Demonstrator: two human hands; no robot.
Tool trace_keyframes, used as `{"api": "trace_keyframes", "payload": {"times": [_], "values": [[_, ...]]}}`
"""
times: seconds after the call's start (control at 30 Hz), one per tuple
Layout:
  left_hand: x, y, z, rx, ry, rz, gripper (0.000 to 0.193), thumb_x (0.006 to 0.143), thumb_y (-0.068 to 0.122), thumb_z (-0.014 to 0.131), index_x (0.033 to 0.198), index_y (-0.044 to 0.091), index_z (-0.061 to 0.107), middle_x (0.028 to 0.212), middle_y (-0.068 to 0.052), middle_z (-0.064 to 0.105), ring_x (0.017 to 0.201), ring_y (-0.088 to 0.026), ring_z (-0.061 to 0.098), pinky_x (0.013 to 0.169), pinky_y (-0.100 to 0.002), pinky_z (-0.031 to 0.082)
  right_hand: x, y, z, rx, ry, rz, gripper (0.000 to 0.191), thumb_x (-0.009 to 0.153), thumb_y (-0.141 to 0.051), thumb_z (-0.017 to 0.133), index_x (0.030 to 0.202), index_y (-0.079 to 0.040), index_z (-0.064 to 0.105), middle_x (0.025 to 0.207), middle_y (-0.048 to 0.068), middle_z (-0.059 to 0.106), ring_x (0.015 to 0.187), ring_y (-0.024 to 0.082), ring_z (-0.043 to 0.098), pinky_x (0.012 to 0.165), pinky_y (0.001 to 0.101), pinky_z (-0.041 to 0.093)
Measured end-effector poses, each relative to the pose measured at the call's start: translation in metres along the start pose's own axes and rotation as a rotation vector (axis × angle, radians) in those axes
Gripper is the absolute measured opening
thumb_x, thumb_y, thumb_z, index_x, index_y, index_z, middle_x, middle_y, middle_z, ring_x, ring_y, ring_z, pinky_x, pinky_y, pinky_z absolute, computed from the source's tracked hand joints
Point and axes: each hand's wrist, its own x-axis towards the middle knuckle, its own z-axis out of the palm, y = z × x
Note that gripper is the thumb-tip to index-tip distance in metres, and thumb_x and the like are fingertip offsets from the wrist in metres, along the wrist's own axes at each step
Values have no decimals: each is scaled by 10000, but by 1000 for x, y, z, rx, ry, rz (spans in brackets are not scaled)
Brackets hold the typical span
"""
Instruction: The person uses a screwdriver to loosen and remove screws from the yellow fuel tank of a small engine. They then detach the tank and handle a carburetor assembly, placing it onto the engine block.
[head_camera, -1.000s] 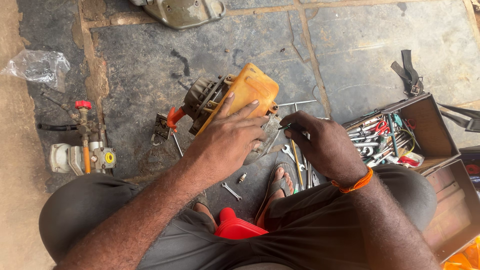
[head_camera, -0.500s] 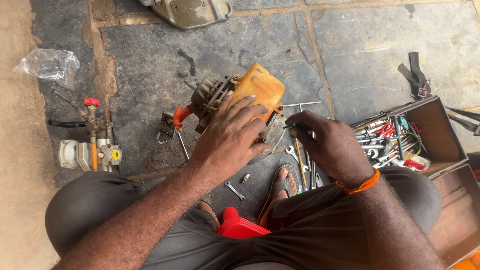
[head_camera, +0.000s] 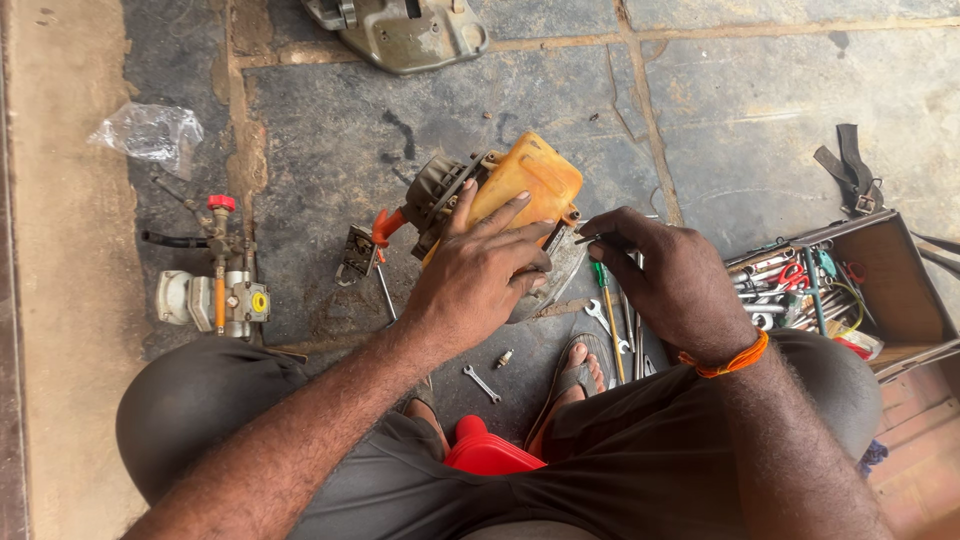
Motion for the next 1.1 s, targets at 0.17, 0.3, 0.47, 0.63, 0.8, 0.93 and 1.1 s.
{"api": "trace_keyframes", "payload": {"times": [0.17, 0.3, 0.47, 0.63, 0.8, 0.93, 1.1], "values": [[-3, -2, 1, 11, 38, 35, 145, 885, 261, 794, 972, 154, 748, 1347, -31, 688, 1446, -284, 468, 1270, -616, 122, -1, -13, -12, -9, 3, -2, 182, 962, -174, 696, 1126, -97, 703, 988, 105, 789, 907, 289, 776, 757, 414, 596], [-8, -1, 6, 16, 90, 7, 305, 853, 322, 833, 1031, 113, 700, 1360, -105, 617, 1448, -326, 434, 1267, -597, 160, -3, -23, -26, -16, 27, -45, 180, 965, -170, 704, 1130, -100, 706, 970, 101, 790, 911, 273, 779, 764, 399, 599], [-10, 3, 20, 79, 161, -53, 268, 858, 317, 840, 978, 140, 677, 1360, -74, 614, 1456, -310, 450, 1290, -587, 178, 1, -29, -40, 48, 42, -151, 201, 959, -147, 716, 1151, -84, 703, 984, 80, 795, 896, 234, 781, 747, 372, 590], [-16, 21, 44, 163, 339, -154, 290, 831, 333, 845, 956, 144, 663, 1392, -67, 618, 1471, -296, 436, 1293, -643, 144, 13, -27, -40, 111, 50, -213, 209, 989, -143, 721, 1179, -59, 696, 976, 79, 791, 878, 196, 761, 776, 354, 581], [-22, 39, 62, 175, 484, -249, 316, 844, 352, 845, 961, 134, 649, 1407, -88, 603, 1508, -297, 380, 1282, -667, 106, 25, -26, -29, 216, 38, -279, 212, 1003, -137, 720, 1187, -37, 692, 1026, 93, 778, 959, 152, 752, 820, 315, 594], [-19, 43, 66, 180, 492, -296, 276, 869, 329, 830, 953, 137, 650, 1423, -78, 623, 1531, -288, 383, 1303, -659, 92, 29, -31, -21, 202, 20, -286, 211, 1002, -142, 717, 1181, -32, 698, 1017, 100, 780, 924, 164, 748, 788, 320, 589], [-17, 40, 67, 157, 487, -308, 211, 861, 299, 800, 937, 156, 664, 1429, -77, 655, 1528, -285, 370, 1304, -652, 45, 27, -35, -13, 274, 2, -265, 204, 1015, -160, 689, 1189, -53, 690, 1009, 71, 789, 922, 145, 762, 775, 311, 599]]}}
